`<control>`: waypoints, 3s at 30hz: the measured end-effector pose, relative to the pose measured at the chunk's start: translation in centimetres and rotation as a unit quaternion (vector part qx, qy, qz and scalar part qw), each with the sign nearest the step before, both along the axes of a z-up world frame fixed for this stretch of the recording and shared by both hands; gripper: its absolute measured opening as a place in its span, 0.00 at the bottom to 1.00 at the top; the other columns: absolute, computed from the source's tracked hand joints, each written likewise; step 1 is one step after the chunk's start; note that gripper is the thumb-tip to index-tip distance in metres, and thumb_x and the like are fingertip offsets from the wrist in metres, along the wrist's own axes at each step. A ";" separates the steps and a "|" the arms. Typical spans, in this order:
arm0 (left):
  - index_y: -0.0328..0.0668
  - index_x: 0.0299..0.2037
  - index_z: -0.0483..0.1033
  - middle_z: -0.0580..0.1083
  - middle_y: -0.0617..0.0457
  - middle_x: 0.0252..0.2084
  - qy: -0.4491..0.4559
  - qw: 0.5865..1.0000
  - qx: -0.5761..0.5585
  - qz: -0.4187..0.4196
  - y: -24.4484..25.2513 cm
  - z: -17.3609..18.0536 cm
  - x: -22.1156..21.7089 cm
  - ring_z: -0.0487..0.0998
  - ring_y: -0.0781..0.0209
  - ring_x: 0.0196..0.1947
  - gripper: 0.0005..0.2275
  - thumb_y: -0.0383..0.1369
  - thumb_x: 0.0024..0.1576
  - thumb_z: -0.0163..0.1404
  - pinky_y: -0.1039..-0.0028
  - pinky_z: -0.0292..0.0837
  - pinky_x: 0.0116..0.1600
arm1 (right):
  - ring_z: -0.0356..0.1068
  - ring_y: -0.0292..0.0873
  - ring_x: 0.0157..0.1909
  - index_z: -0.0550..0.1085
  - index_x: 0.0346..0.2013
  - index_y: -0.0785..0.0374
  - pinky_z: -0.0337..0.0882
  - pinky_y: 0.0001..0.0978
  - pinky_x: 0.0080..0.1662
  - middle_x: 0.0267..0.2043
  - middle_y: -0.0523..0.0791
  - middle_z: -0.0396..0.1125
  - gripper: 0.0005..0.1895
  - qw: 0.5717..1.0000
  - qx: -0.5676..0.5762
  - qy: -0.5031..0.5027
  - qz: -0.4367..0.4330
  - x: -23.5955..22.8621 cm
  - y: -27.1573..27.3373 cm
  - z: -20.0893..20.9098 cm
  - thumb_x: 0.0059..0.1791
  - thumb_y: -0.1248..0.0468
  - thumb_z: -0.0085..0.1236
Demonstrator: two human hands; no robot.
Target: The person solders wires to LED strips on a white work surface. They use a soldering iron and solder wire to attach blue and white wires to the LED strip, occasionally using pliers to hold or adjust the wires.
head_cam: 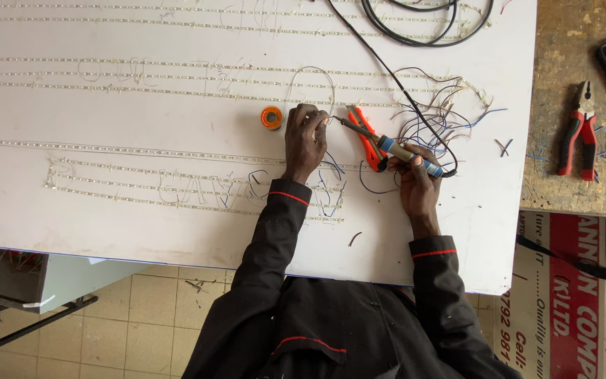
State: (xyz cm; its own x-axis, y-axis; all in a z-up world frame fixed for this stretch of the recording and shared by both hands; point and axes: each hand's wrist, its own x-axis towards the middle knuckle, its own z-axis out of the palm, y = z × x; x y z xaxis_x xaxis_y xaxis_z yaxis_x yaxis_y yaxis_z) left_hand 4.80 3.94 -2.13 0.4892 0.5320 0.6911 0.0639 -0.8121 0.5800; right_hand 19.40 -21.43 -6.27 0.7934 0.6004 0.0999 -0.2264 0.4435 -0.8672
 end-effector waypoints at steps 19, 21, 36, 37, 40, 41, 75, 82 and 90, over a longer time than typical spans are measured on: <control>0.49 0.42 0.78 0.67 0.58 0.38 -0.006 1.000 0.004 -0.009 0.2 -0.5 0.2 0.76 0.50 0.40 0.04 0.25 0.66 0.56 0.61 0.76 0.50 | 0.85 0.53 0.47 0.74 0.64 0.70 0.86 0.37 0.49 0.43 0.62 0.78 0.23 1.000 0.003 -0.019 0.005 -0.1 0.1 0.1 0.63 0.53 0.55; 0.48 0.42 0.78 0.67 0.57 0.38 -0.003 1.000 -0.008 -0.014 0.0 0.1 0.1 0.75 0.47 0.39 0.05 0.24 0.66 0.55 0.59 0.76 0.49 | 0.85 0.53 0.47 0.73 0.65 0.69 0.86 0.37 0.49 0.43 0.62 0.78 0.23 1.000 0.004 -0.016 0.003 0.1 0.1 -0.2 0.63 0.53 0.55; 0.49 0.45 0.79 0.70 0.57 0.39 -0.009 0.997 -0.067 -0.022 -0.2 0.6 -0.2 0.79 0.48 0.44 0.02 0.28 0.69 0.54 0.57 0.76 0.54 | 0.85 0.55 0.49 0.74 0.67 0.66 0.87 0.40 0.51 0.44 0.62 0.78 0.24 0.998 0.015 0.056 0.001 0.2 -0.2 0.1 0.63 0.51 0.55; 0.49 0.45 0.79 0.70 0.57 0.39 -0.011 0.998 -0.064 -0.023 -0.1 0.5 -0.2 0.79 0.48 0.44 0.02 0.28 0.69 0.54 0.57 0.76 0.54 | 0.85 0.55 0.49 0.74 0.67 0.66 0.87 0.40 0.51 0.44 0.62 0.78 0.24 0.998 0.018 0.055 0.001 0.3 -0.2 0.0 0.63 0.51 0.55; 0.49 0.47 0.80 0.72 0.57 0.40 -0.022 0.998 -0.053 -0.012 0.1 0.3 -0.1 0.80 0.48 0.45 0.02 0.30 0.71 0.55 0.58 0.76 0.55 | 0.84 0.56 0.49 0.73 0.67 0.65 0.86 0.41 0.52 0.44 0.63 0.77 0.26 0.997 0.019 0.077 0.000 0.6 -0.4 -0.3 0.63 0.49 0.54; 0.49 0.47 0.81 0.73 0.57 0.40 -0.033 0.997 -0.060 -0.018 0.1 0.3 -0.2 0.80 0.48 0.46 0.02 0.30 0.71 0.55 0.58 0.76 0.55 | 0.84 0.55 0.49 0.73 0.68 0.63 0.86 0.40 0.52 0.44 0.62 0.77 0.26 0.996 0.021 0.089 0.004 0.5 -0.5 -0.2 0.63 0.47 0.54; 0.38 0.46 0.83 0.77 0.48 0.47 0.085 0.985 -0.085 -0.121 -4.2 5.7 -6.5 0.74 0.52 0.53 0.07 0.28 0.70 0.50 0.63 0.73 0.57 | 0.80 0.52 0.49 0.75 0.58 0.64 0.86 0.44 0.46 0.48 0.58 0.77 0.13 0.922 -0.023 -0.258 -0.288 8.3 1.8 15.4 0.67 0.57 0.59; 0.50 0.43 0.84 0.72 0.56 0.44 0.202 0.976 -0.021 -0.080 -8.1 0.9 -3.1 0.76 0.49 0.48 0.08 0.41 0.63 0.63 0.54 0.74 0.54 | 0.86 0.51 0.41 0.76 0.60 0.59 0.89 0.38 0.43 0.42 0.59 0.80 0.20 0.981 0.005 0.055 -0.186 9.3 -0.4 7.7 0.61 0.48 0.58; 0.45 0.39 0.83 0.67 0.58 0.42 0.277 0.958 -0.036 -0.068 -9.9 -0.3 -1.1 0.73 0.48 0.47 0.05 0.29 0.56 0.65 0.54 0.72 0.50 | 0.83 0.48 0.40 0.74 0.62 0.56 0.87 0.35 0.43 0.40 0.55 0.77 0.29 0.986 -0.016 0.134 -0.098 7.8 -1.4 3.4 0.57 0.40 0.59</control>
